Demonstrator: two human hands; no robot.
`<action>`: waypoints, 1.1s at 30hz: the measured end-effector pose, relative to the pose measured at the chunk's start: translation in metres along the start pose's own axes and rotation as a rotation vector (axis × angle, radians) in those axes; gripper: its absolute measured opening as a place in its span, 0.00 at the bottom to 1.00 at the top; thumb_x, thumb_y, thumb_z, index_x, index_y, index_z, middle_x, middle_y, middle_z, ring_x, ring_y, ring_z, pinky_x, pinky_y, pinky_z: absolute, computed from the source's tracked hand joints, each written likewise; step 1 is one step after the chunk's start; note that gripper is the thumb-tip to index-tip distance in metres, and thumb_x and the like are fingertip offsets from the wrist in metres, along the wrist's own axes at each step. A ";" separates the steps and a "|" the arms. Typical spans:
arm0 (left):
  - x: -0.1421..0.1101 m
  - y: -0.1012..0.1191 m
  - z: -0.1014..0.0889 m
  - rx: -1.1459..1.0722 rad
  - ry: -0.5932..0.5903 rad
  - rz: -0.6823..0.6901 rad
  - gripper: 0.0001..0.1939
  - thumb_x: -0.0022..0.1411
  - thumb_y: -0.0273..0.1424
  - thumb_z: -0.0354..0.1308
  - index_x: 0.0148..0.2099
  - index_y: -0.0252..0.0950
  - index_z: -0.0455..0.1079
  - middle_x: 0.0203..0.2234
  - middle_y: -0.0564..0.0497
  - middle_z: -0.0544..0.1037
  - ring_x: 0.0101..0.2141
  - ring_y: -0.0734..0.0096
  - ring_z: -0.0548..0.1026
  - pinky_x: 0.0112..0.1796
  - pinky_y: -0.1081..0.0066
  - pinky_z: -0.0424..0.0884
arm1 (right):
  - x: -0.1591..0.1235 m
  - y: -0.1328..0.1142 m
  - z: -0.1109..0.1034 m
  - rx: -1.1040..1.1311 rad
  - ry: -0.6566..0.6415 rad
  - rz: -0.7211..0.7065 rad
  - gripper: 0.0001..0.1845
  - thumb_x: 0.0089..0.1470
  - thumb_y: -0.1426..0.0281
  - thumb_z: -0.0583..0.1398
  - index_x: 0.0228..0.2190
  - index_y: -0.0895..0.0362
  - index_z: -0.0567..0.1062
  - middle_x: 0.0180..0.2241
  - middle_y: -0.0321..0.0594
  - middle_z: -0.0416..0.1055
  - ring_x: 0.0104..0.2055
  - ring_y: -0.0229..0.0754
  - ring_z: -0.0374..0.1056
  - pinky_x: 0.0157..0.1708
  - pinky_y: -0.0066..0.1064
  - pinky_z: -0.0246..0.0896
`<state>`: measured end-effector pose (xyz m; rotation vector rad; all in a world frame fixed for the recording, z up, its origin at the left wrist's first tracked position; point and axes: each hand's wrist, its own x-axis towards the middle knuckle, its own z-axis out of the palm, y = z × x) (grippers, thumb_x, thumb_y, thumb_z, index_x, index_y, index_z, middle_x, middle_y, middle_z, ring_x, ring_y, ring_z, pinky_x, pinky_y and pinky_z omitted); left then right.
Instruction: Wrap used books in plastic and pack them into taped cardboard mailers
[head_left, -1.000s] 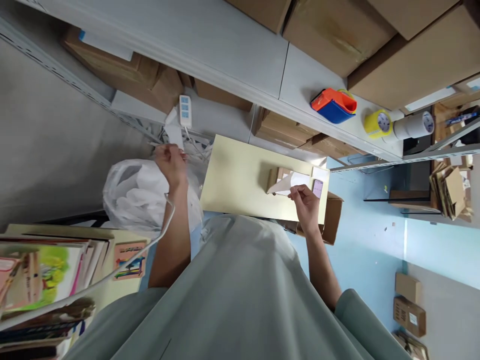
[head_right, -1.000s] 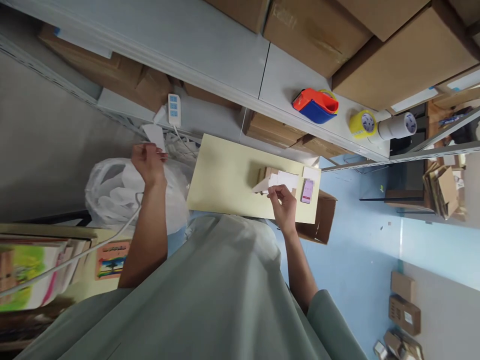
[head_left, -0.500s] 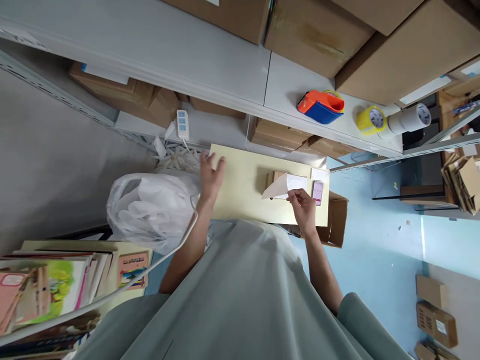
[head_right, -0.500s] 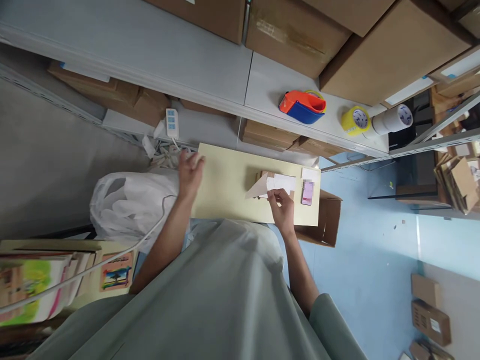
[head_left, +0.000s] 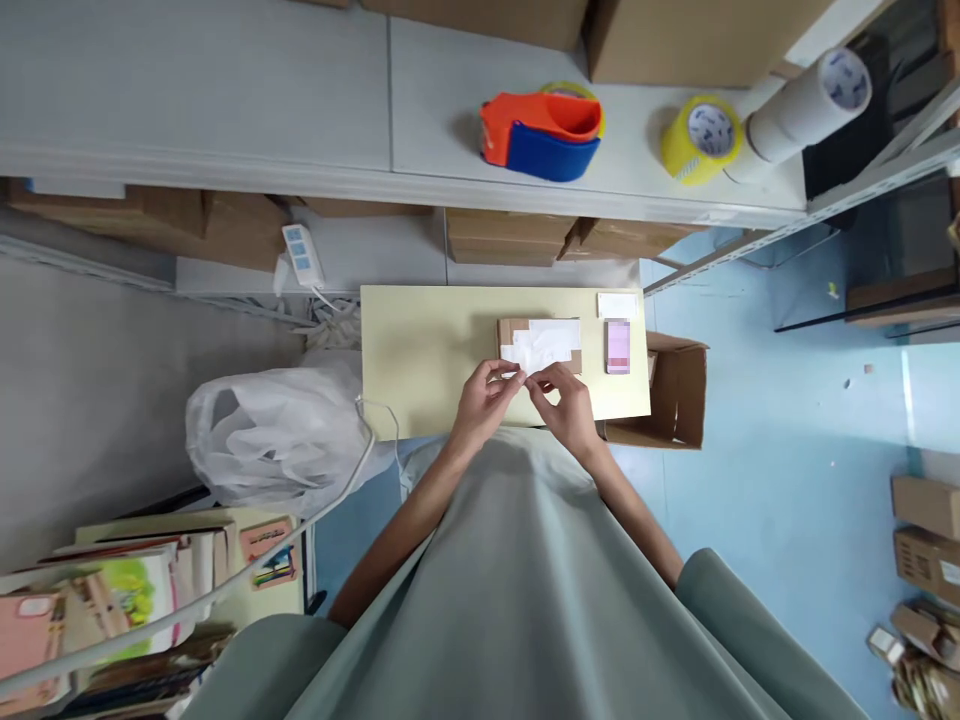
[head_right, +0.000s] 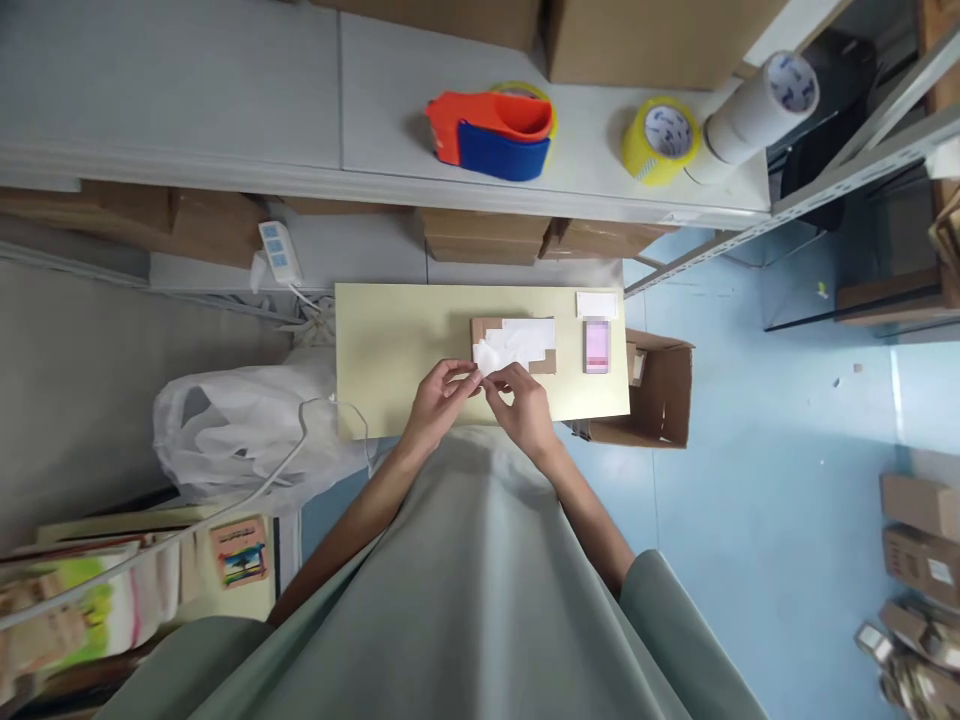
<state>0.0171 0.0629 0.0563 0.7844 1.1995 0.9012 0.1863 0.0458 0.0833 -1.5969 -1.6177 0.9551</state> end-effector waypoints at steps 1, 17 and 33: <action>0.001 -0.004 0.007 -0.024 0.015 -0.012 0.26 0.62 0.53 0.75 0.47 0.39 0.74 0.49 0.45 0.84 0.46 0.59 0.87 0.54 0.55 0.83 | -0.003 0.004 -0.002 0.008 -0.015 0.003 0.18 0.75 0.54 0.60 0.38 0.51 0.82 0.38 0.42 0.80 0.39 0.46 0.77 0.44 0.40 0.77; 0.027 -0.039 0.046 -0.191 0.284 -0.206 0.26 0.54 0.48 0.77 0.45 0.41 0.70 0.44 0.47 0.86 0.50 0.54 0.86 0.52 0.56 0.83 | 0.001 0.109 -0.063 0.202 0.190 0.394 0.23 0.66 0.45 0.64 0.38 0.52 0.83 0.40 0.44 0.82 0.38 0.47 0.76 0.41 0.41 0.76; 0.039 -0.060 0.054 -0.194 0.310 -0.224 0.26 0.54 0.50 0.79 0.40 0.40 0.72 0.42 0.49 0.84 0.45 0.61 0.85 0.50 0.59 0.85 | 0.020 0.143 -0.067 0.311 0.016 0.505 0.22 0.59 0.46 0.65 0.35 0.52 0.81 0.38 0.43 0.83 0.37 0.46 0.75 0.41 0.40 0.74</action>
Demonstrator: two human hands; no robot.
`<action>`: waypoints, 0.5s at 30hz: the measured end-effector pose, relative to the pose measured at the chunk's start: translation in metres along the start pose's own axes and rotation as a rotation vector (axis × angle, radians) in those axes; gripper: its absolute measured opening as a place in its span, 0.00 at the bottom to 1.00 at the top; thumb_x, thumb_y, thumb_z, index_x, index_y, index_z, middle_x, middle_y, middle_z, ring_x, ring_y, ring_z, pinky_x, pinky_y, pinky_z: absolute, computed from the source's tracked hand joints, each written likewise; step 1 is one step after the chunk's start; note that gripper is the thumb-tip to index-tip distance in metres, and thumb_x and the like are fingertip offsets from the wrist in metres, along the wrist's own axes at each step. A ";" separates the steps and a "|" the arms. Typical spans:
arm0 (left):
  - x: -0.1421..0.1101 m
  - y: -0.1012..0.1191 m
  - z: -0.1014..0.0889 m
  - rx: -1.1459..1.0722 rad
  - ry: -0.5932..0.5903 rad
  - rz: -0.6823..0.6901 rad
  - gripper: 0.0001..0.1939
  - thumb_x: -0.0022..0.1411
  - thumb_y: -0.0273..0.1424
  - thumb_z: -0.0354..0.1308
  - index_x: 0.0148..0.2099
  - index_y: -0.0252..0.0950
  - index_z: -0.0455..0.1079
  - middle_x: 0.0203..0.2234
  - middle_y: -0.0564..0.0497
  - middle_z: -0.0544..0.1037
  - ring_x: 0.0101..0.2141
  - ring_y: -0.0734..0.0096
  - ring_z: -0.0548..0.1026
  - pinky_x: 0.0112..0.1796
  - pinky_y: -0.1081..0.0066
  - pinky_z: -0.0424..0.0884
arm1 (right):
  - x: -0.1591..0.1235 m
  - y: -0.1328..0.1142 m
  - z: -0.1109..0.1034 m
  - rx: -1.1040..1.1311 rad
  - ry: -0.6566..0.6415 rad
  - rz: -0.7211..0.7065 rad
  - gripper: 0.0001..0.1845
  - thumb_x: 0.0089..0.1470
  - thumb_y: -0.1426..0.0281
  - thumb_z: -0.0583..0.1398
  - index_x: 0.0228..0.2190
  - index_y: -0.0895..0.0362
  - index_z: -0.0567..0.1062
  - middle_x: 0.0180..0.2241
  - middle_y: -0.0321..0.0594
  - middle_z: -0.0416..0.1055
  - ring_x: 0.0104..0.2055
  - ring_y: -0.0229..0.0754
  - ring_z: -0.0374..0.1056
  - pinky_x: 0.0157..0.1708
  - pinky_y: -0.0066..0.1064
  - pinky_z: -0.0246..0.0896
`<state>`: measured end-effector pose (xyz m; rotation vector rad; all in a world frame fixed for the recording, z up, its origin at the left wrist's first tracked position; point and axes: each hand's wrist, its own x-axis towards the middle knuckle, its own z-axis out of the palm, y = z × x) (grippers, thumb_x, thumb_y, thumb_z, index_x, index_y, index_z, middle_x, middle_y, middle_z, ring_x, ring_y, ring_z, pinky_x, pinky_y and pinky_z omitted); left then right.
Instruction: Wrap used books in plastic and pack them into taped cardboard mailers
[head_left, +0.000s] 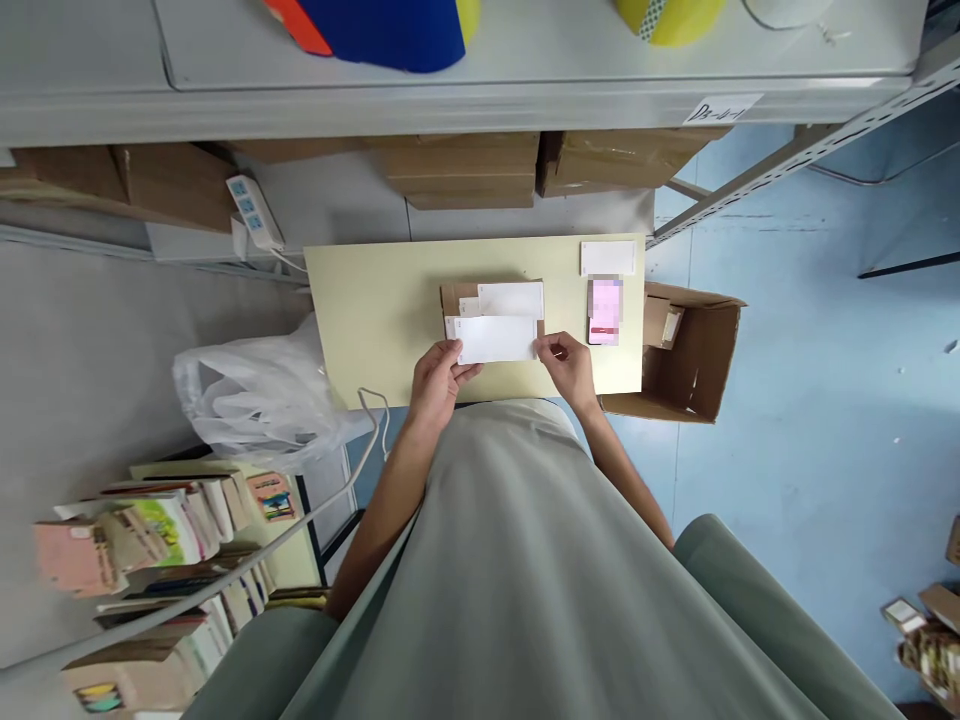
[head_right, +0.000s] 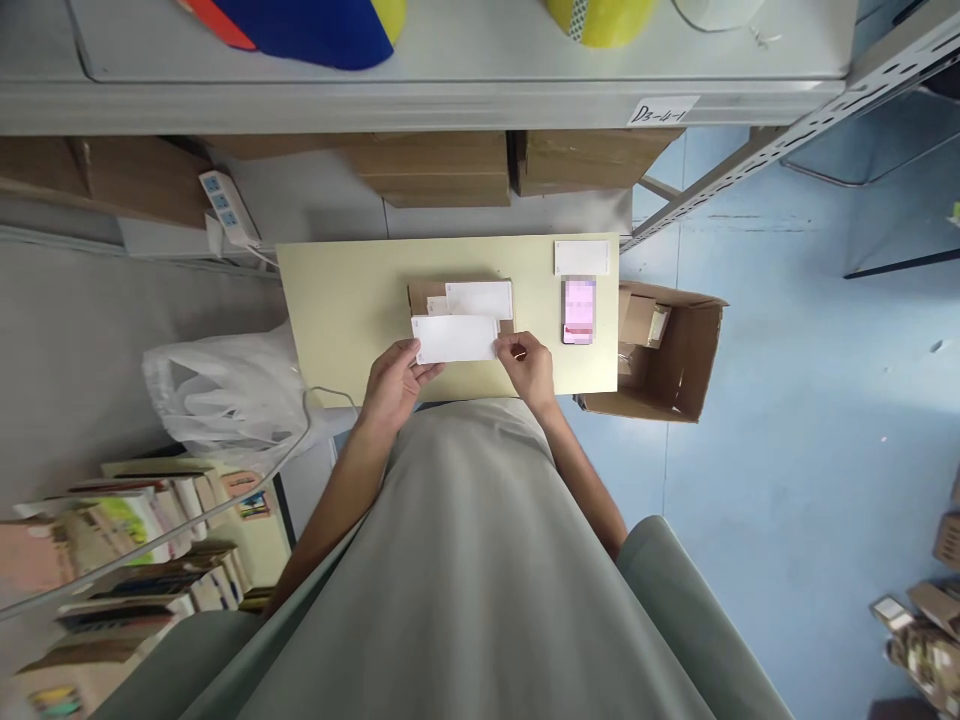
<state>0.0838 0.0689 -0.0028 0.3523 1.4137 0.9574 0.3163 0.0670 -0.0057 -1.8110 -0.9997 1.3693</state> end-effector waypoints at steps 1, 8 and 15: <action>0.001 -0.003 -0.001 0.009 -0.005 -0.002 0.26 0.53 0.50 0.79 0.40 0.40 0.72 0.40 0.50 0.83 0.44 0.62 0.85 0.50 0.58 0.85 | 0.001 0.001 0.000 -0.009 -0.006 -0.004 0.22 0.59 0.46 0.65 0.35 0.52 0.81 0.38 0.43 0.83 0.37 0.46 0.75 0.42 0.40 0.74; 0.019 -0.024 -0.007 0.128 0.061 0.074 0.27 0.54 0.54 0.77 0.41 0.40 0.73 0.36 0.53 0.77 0.43 0.66 0.80 0.49 0.60 0.85 | 0.008 0.014 0.009 -0.104 -0.003 -0.022 0.28 0.61 0.40 0.62 0.34 0.52 0.79 0.38 0.44 0.83 0.37 0.47 0.76 0.43 0.41 0.74; 0.065 -0.031 -0.010 0.339 0.172 0.234 0.19 0.60 0.48 0.73 0.41 0.38 0.78 0.37 0.48 0.81 0.40 0.63 0.79 0.43 0.65 0.79 | 0.041 0.024 0.026 -0.213 0.077 -0.063 0.30 0.67 0.38 0.59 0.35 0.52 0.77 0.38 0.46 0.83 0.39 0.48 0.77 0.45 0.40 0.73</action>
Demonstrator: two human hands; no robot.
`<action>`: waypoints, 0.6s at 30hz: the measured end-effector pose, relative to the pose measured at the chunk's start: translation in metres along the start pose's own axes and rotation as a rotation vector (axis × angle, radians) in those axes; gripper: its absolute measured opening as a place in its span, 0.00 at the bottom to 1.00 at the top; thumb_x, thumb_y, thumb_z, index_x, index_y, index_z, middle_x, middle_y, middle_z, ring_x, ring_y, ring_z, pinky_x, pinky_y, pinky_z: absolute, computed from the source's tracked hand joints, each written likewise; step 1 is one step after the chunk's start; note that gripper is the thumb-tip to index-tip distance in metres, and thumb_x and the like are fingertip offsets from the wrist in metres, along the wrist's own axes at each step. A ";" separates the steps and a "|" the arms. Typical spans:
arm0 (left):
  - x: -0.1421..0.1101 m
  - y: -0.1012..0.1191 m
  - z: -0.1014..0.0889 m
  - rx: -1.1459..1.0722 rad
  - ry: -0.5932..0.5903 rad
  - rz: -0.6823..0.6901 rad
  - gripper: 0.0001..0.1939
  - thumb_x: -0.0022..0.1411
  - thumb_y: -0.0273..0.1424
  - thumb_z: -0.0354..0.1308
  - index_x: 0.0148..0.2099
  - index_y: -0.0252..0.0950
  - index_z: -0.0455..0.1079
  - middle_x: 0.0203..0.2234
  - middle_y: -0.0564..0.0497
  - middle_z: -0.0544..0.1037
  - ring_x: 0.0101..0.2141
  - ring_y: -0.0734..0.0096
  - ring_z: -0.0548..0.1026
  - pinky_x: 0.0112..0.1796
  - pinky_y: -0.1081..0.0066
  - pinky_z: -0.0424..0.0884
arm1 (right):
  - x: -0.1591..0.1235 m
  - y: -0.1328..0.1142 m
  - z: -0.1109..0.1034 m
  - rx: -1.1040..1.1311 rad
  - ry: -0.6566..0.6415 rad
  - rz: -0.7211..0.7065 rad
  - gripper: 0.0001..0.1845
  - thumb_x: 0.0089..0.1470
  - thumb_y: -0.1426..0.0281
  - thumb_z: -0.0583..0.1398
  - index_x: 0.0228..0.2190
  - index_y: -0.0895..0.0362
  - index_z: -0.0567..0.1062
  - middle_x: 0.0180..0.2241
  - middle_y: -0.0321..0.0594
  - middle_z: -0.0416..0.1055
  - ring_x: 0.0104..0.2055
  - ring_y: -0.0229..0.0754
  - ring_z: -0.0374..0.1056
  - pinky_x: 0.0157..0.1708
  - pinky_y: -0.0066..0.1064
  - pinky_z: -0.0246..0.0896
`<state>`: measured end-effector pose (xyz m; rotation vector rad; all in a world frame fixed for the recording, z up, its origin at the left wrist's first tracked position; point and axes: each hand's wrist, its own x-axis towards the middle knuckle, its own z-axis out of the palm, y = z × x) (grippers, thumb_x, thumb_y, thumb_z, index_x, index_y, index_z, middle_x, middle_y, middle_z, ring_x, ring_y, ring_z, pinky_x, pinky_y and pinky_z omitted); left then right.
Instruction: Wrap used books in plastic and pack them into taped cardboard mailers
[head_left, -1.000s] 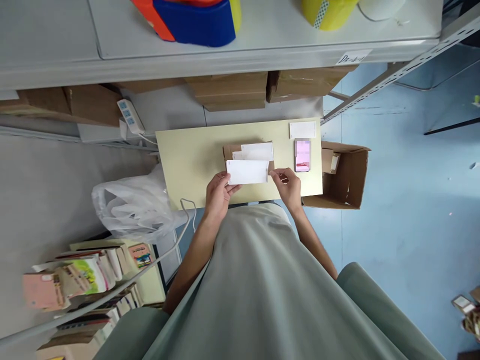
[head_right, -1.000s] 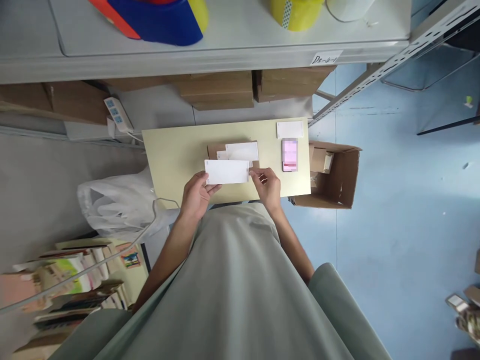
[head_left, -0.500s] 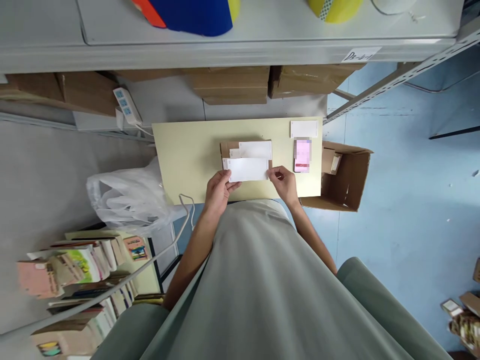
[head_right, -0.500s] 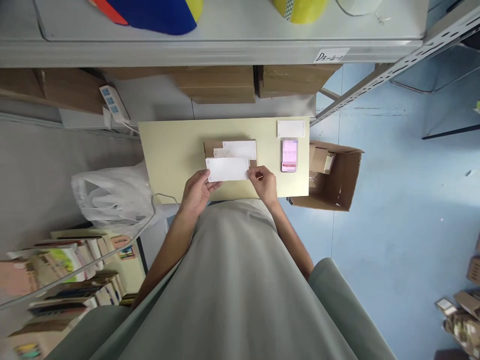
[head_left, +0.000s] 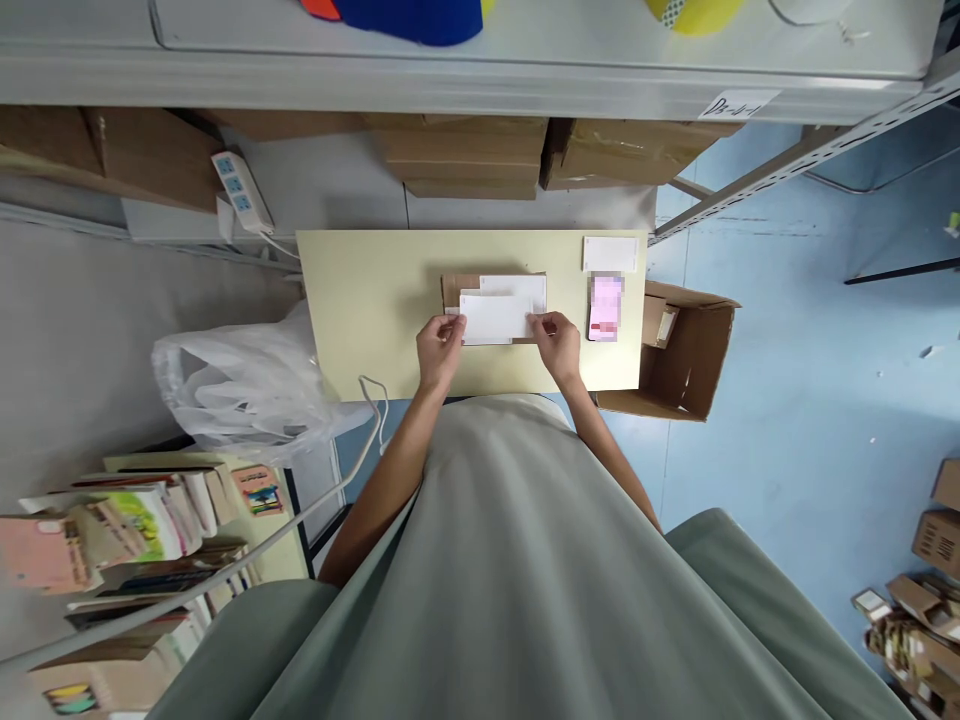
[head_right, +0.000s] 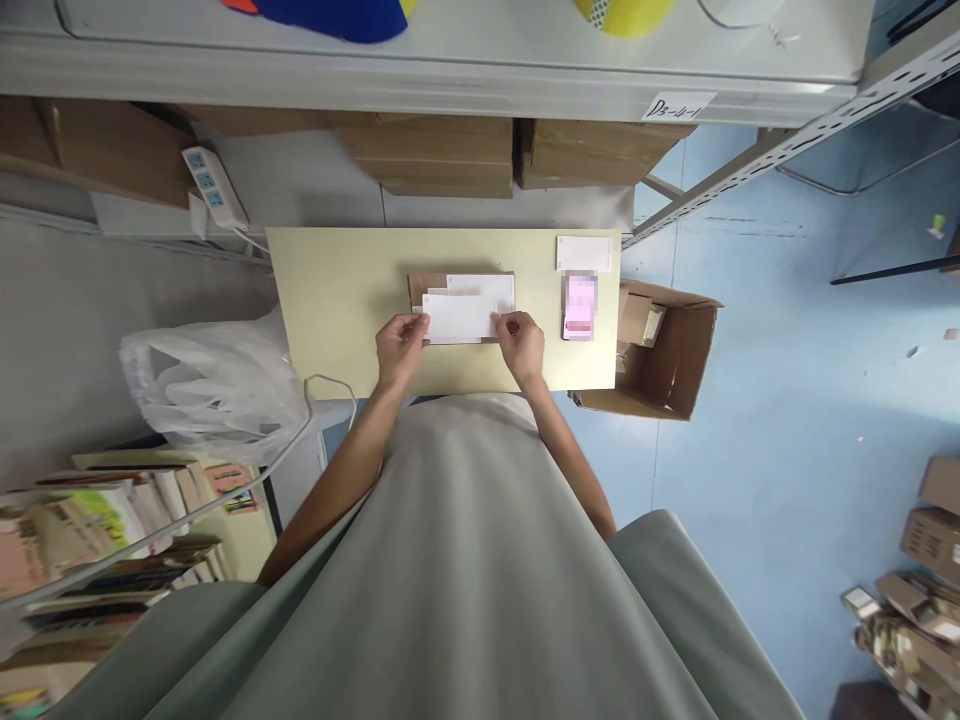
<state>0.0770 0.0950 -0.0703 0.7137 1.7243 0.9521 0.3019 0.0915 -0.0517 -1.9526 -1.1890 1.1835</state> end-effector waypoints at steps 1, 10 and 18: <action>0.006 -0.002 0.002 0.034 0.002 0.031 0.17 0.61 0.46 0.73 0.41 0.39 0.79 0.36 0.48 0.81 0.40 0.63 0.79 0.45 0.64 0.78 | 0.005 0.001 0.004 -0.027 0.018 -0.007 0.30 0.69 0.39 0.58 0.35 0.52 0.77 0.38 0.46 0.82 0.40 0.49 0.77 0.45 0.40 0.73; 0.027 -0.023 0.011 0.174 0.095 0.098 0.08 0.66 0.37 0.68 0.41 0.39 0.78 0.38 0.47 0.80 0.40 0.62 0.76 0.50 0.64 0.72 | 0.014 0.013 0.038 -0.257 0.101 -0.025 0.24 0.79 0.50 0.52 0.37 0.52 0.74 0.45 0.50 0.78 0.41 0.49 0.75 0.45 0.40 0.71; 0.032 -0.030 0.013 0.250 0.078 0.169 0.06 0.67 0.36 0.68 0.39 0.40 0.77 0.37 0.48 0.76 0.36 0.62 0.74 0.52 0.60 0.74 | 0.018 0.018 0.044 -0.293 0.135 0.002 0.19 0.80 0.55 0.51 0.40 0.52 0.72 0.47 0.50 0.76 0.45 0.52 0.75 0.48 0.42 0.71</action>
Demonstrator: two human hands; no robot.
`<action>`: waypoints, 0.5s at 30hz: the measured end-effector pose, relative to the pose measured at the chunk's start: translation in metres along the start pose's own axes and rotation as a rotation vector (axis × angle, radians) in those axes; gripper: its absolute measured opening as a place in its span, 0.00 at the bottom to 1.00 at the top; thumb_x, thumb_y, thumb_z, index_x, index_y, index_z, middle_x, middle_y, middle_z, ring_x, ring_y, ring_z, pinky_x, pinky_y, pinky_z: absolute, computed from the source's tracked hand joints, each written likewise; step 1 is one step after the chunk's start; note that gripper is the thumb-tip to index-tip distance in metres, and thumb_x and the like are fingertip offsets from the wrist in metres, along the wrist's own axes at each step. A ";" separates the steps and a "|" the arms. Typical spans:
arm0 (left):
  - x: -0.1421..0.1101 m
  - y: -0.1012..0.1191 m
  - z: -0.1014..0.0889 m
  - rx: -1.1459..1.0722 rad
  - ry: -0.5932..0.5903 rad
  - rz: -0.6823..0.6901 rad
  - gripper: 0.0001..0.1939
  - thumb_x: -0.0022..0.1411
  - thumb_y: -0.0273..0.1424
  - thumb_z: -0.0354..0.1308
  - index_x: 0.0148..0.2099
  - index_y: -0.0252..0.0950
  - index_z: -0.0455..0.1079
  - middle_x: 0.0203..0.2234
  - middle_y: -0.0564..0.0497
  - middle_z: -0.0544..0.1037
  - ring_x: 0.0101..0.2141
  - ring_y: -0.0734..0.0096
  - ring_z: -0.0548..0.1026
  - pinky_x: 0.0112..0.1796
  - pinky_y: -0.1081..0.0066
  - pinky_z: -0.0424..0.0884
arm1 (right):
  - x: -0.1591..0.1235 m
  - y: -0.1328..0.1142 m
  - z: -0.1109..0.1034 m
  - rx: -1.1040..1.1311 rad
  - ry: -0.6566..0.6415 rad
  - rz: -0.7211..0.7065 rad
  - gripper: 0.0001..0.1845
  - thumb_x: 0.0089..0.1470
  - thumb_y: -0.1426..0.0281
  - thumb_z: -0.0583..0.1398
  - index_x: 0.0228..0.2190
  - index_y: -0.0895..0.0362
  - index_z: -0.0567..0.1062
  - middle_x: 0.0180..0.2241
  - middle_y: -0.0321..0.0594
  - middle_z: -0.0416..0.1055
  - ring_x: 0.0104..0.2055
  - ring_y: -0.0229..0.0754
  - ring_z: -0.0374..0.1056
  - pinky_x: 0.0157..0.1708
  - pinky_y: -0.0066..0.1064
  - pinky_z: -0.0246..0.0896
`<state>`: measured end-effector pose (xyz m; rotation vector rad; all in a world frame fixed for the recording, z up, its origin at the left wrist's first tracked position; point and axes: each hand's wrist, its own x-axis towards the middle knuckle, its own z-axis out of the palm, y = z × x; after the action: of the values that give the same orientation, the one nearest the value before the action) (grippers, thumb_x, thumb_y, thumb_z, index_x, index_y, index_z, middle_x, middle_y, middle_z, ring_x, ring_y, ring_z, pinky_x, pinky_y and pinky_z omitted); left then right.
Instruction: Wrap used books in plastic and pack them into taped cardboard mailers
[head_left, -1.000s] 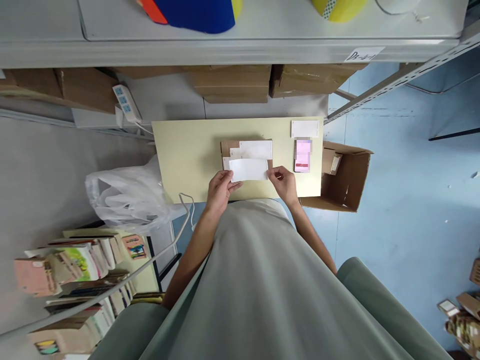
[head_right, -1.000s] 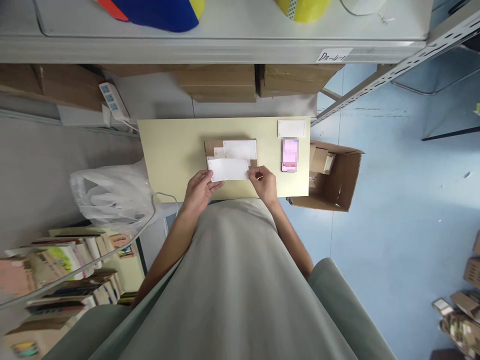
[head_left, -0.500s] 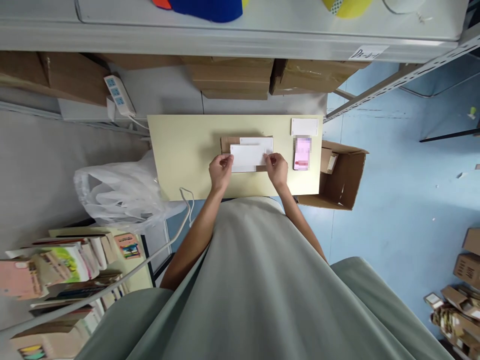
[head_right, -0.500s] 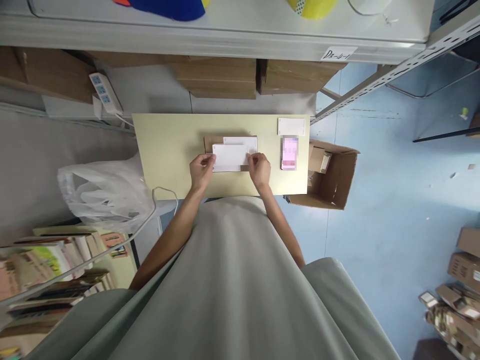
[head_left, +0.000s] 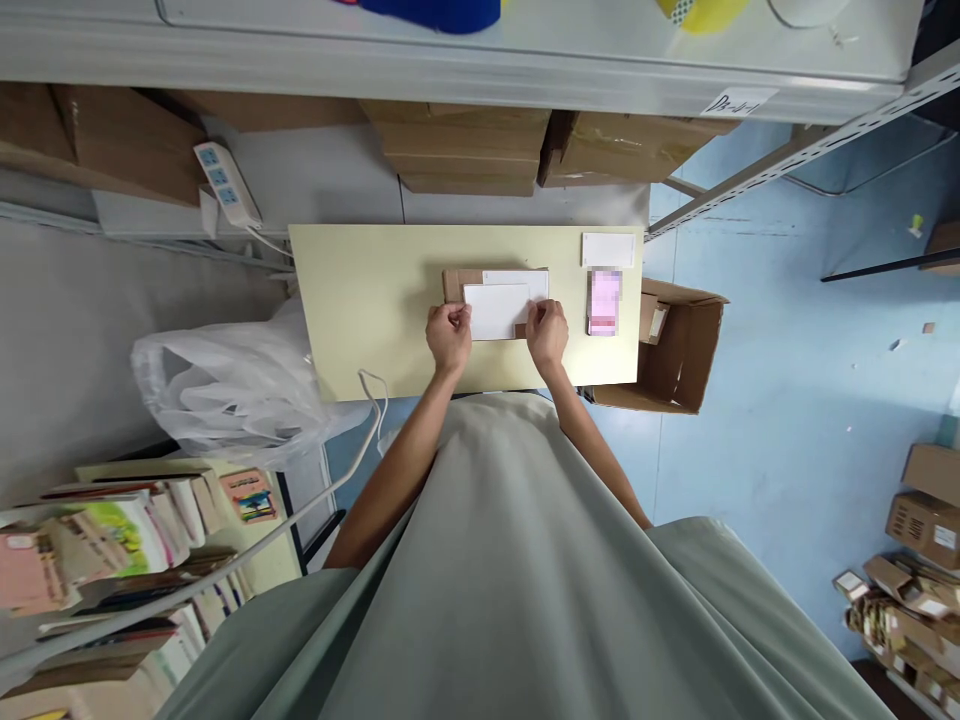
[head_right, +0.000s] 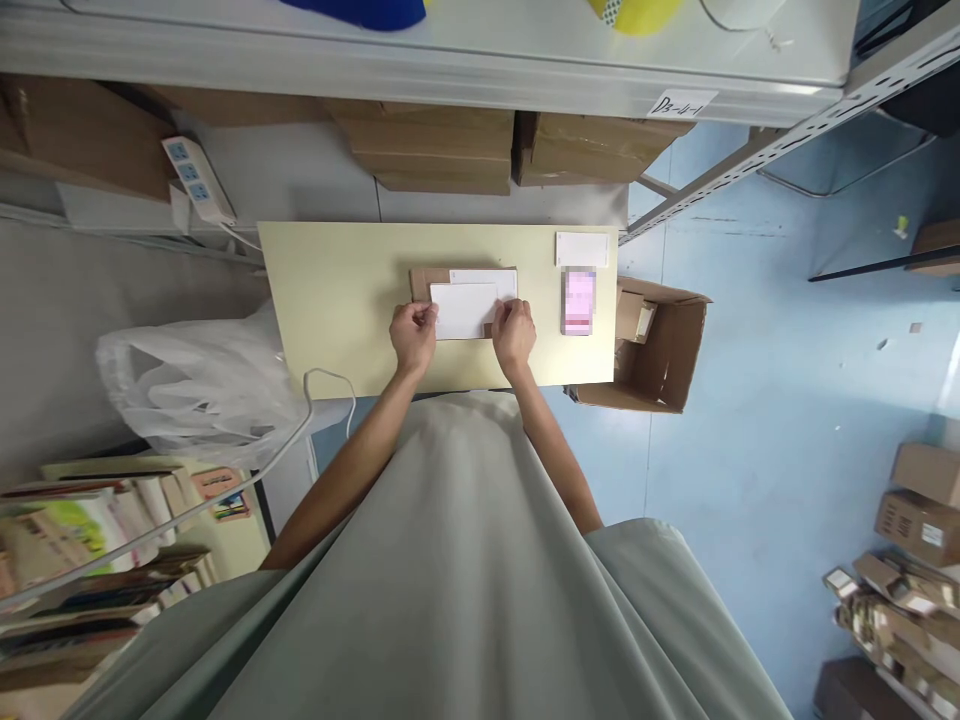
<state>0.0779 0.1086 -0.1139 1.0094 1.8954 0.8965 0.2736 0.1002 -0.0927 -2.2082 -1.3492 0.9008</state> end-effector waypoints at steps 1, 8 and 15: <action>0.000 -0.001 0.001 0.006 0.005 0.005 0.06 0.67 0.36 0.68 0.39 0.41 0.77 0.37 0.48 0.76 0.36 0.62 0.74 0.52 0.60 0.74 | 0.000 0.000 0.001 -0.007 0.002 0.001 0.19 0.80 0.56 0.50 0.40 0.52 0.72 0.47 0.51 0.76 0.45 0.52 0.75 0.48 0.42 0.71; -0.004 0.004 0.010 0.062 0.042 0.051 0.07 0.69 0.33 0.65 0.37 0.42 0.71 0.36 0.48 0.74 0.40 0.58 0.76 0.56 0.57 0.73 | 0.002 0.003 0.012 -0.069 0.033 -0.022 0.17 0.79 0.58 0.51 0.41 0.52 0.72 0.46 0.51 0.74 0.46 0.54 0.76 0.48 0.45 0.73; -0.005 0.007 0.002 0.056 0.015 0.061 0.10 0.72 0.37 0.65 0.43 0.43 0.66 0.42 0.44 0.77 0.50 0.52 0.78 0.62 0.54 0.70 | 0.005 0.001 0.002 -0.098 0.015 0.024 0.14 0.77 0.59 0.56 0.40 0.53 0.74 0.45 0.52 0.76 0.48 0.57 0.77 0.50 0.47 0.73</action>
<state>0.0838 0.1076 -0.1068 1.1020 1.9202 0.8926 0.2745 0.1045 -0.0962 -2.3041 -1.3904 0.8422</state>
